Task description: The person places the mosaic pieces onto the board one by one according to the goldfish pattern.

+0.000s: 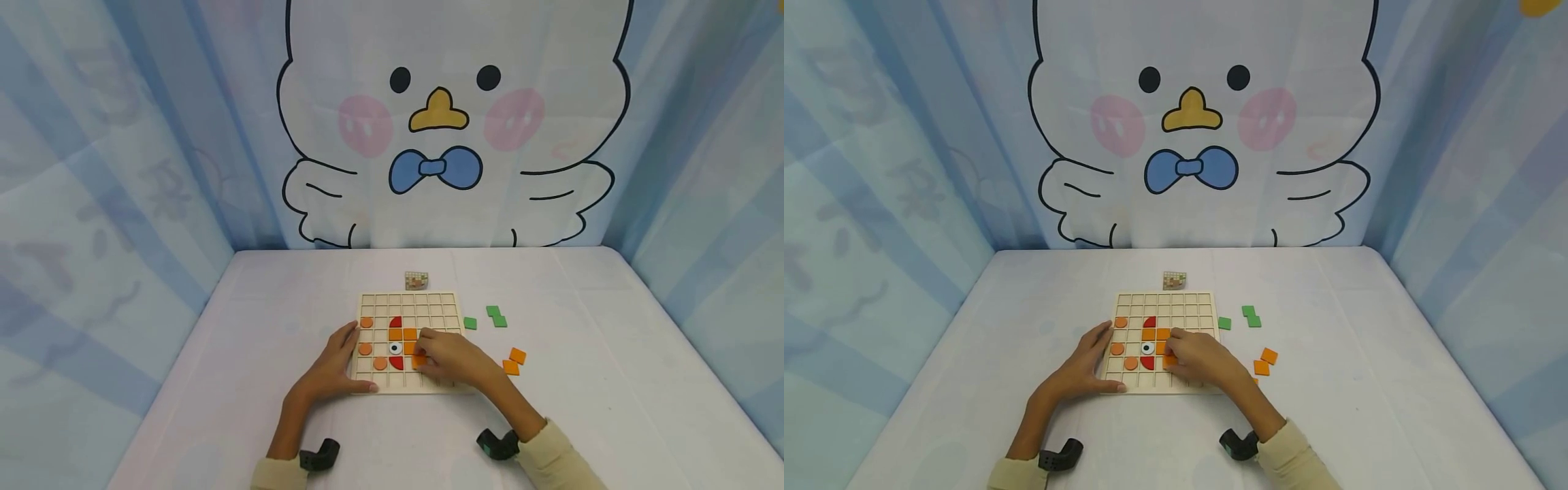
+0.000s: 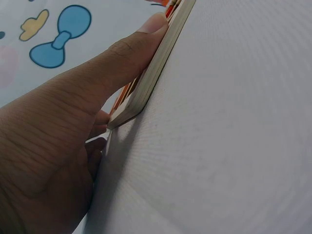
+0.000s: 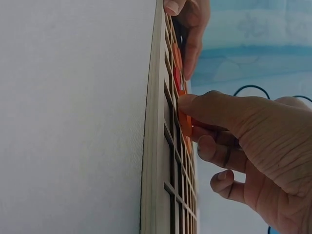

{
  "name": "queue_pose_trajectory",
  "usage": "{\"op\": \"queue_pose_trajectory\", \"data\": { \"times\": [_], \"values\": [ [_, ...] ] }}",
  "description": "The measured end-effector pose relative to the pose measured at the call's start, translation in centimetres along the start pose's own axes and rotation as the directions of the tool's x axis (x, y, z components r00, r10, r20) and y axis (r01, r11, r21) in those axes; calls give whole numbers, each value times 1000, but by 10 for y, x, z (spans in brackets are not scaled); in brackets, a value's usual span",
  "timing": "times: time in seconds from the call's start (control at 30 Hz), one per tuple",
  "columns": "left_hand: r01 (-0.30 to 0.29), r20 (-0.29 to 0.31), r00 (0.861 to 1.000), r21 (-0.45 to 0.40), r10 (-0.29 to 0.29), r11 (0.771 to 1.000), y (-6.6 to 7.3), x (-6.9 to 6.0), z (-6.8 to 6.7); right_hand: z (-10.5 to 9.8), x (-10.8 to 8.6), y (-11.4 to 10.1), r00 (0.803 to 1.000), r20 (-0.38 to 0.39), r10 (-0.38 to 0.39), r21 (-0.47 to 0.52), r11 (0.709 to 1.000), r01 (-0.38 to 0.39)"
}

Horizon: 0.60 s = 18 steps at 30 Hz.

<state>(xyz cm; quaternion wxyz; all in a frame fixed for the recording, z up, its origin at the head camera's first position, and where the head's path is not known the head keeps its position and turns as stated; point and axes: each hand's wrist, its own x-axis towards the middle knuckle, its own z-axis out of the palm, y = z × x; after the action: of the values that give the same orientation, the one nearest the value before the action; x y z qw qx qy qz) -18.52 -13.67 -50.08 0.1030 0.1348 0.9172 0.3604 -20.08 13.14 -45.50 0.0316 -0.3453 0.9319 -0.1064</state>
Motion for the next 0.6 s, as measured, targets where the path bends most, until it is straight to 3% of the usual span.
{"op": "queue_pose_trajectory", "data": {
  "times": [0.6],
  "values": [
    [-1, 8, 1000, 5, 1, 1000, 2, -1, -2, 2, 10, -11, 1000, 28, 10, -14, 1000, -9]
  ]
}}
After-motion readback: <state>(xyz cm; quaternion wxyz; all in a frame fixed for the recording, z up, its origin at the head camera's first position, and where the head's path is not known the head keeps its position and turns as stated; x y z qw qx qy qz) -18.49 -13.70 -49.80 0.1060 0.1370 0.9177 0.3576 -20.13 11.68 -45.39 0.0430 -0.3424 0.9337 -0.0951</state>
